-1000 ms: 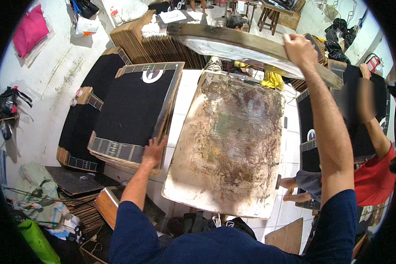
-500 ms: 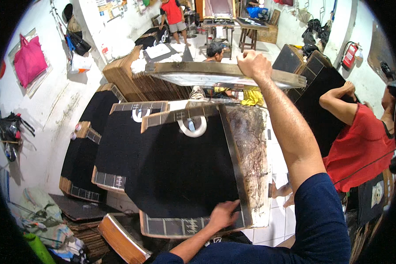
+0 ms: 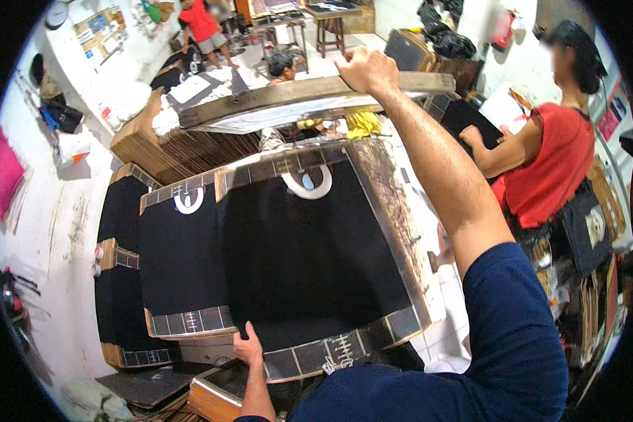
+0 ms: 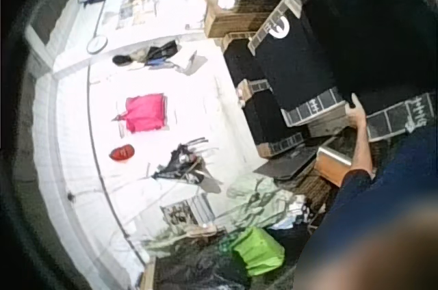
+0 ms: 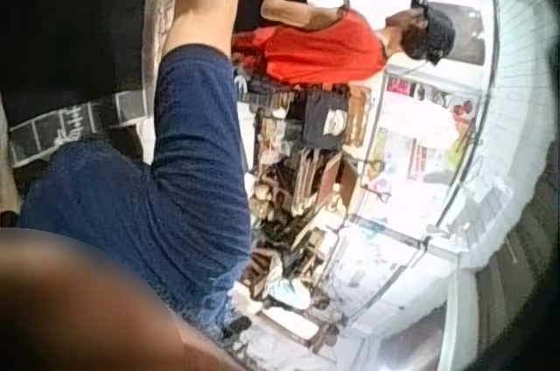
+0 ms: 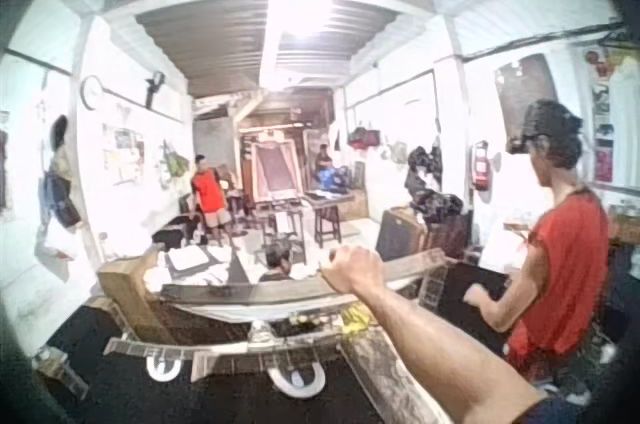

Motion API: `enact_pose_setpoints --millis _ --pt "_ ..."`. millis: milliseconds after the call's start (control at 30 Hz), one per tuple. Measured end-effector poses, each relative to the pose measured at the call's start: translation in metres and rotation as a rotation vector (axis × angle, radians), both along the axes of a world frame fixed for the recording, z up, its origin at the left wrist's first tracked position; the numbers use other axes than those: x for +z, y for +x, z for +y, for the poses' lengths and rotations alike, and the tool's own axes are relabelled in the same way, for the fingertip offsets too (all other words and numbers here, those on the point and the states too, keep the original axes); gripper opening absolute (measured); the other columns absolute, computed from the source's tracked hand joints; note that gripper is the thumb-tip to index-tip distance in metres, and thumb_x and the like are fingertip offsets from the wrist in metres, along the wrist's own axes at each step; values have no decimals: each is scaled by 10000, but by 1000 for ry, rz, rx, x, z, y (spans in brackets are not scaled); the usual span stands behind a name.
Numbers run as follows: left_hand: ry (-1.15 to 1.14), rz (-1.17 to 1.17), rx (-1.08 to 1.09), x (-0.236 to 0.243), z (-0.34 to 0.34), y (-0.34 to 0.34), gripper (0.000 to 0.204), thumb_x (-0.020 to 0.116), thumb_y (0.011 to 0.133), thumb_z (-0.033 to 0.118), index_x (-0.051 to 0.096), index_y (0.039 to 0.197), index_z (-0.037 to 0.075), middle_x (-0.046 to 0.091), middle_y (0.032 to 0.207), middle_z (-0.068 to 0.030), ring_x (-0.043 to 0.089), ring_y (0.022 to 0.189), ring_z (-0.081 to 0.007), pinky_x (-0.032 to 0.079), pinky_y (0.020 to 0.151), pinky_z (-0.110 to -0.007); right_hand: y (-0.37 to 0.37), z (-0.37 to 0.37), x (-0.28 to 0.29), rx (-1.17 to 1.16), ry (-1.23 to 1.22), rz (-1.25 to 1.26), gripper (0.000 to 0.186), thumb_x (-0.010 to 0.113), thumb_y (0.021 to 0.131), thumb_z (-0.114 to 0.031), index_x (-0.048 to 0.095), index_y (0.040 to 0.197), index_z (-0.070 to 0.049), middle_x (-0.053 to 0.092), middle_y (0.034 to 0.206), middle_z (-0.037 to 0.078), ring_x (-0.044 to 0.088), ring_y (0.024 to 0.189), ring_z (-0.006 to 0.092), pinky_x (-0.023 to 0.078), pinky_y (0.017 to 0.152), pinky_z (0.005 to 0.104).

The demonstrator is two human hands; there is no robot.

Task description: The person performs screen printing on black t-shirts using a squeegee and a screen frame. They repeatedly apply ink, pull the squeegee across the screen, lift the frame to reveal the printed logo, and place the finished shirt aside.

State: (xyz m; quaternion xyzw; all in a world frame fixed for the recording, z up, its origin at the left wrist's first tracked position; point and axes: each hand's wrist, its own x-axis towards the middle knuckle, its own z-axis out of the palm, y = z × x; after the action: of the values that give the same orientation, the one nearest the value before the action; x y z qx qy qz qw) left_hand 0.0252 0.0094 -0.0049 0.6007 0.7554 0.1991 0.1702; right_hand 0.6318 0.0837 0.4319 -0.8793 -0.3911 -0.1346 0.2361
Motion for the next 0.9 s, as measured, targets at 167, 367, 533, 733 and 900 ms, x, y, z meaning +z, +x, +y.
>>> enact_pose_setpoints --millis 167,367,533,733,900 --pt "12 -121 -188 14 18 58 744 811 840 653 731 1122 -30 761 1055 -294 718 1024 -504 552 891 -557 3 2 3 -13 -21 -27 534 493 982 -551 765 1291 -210 754 1293 146 713 1219 340 544 1062 478" --pt "-175 -126 -339 10 25 65 798 893 771 618 692 1179 -38 767 1079 -263 728 1045 -466 555 933 -516 18 17 4 -27 19 -81 535 537 971 -609 780 1264 -233 744 1317 129 702 1234 327 549 1062 486" --pt "-197 -185 -323 4 20 57 799 903 770 584 676 1199 -51 751 1121 -285 706 1085 -492 541 965 -531 27 28 10 -6 63 -130 498 568 961 -569 794 1222 -210 783 1187 140 737 1154 330 565 1013 484" --pt "-202 -39 -295 5 20 67 852 889 769 594 651 1240 -75 719 1154 -344 678 1128 -521 525 977 -558 30 35 29 1 26 -29 574 550 914 -519 765 1291 -144 744 1319 159 713 1229 343 558 1042 462" --pt "-181 13 -266 19 19 75 880 895 761 592 636 1222 -111 719 1119 -358 682 1107 -536 522 980 -566 33 43 38 -9 78 -83 557 565 922 -501 760 1265 -107 750 1280 187 717 1218 341 562 1032 463"
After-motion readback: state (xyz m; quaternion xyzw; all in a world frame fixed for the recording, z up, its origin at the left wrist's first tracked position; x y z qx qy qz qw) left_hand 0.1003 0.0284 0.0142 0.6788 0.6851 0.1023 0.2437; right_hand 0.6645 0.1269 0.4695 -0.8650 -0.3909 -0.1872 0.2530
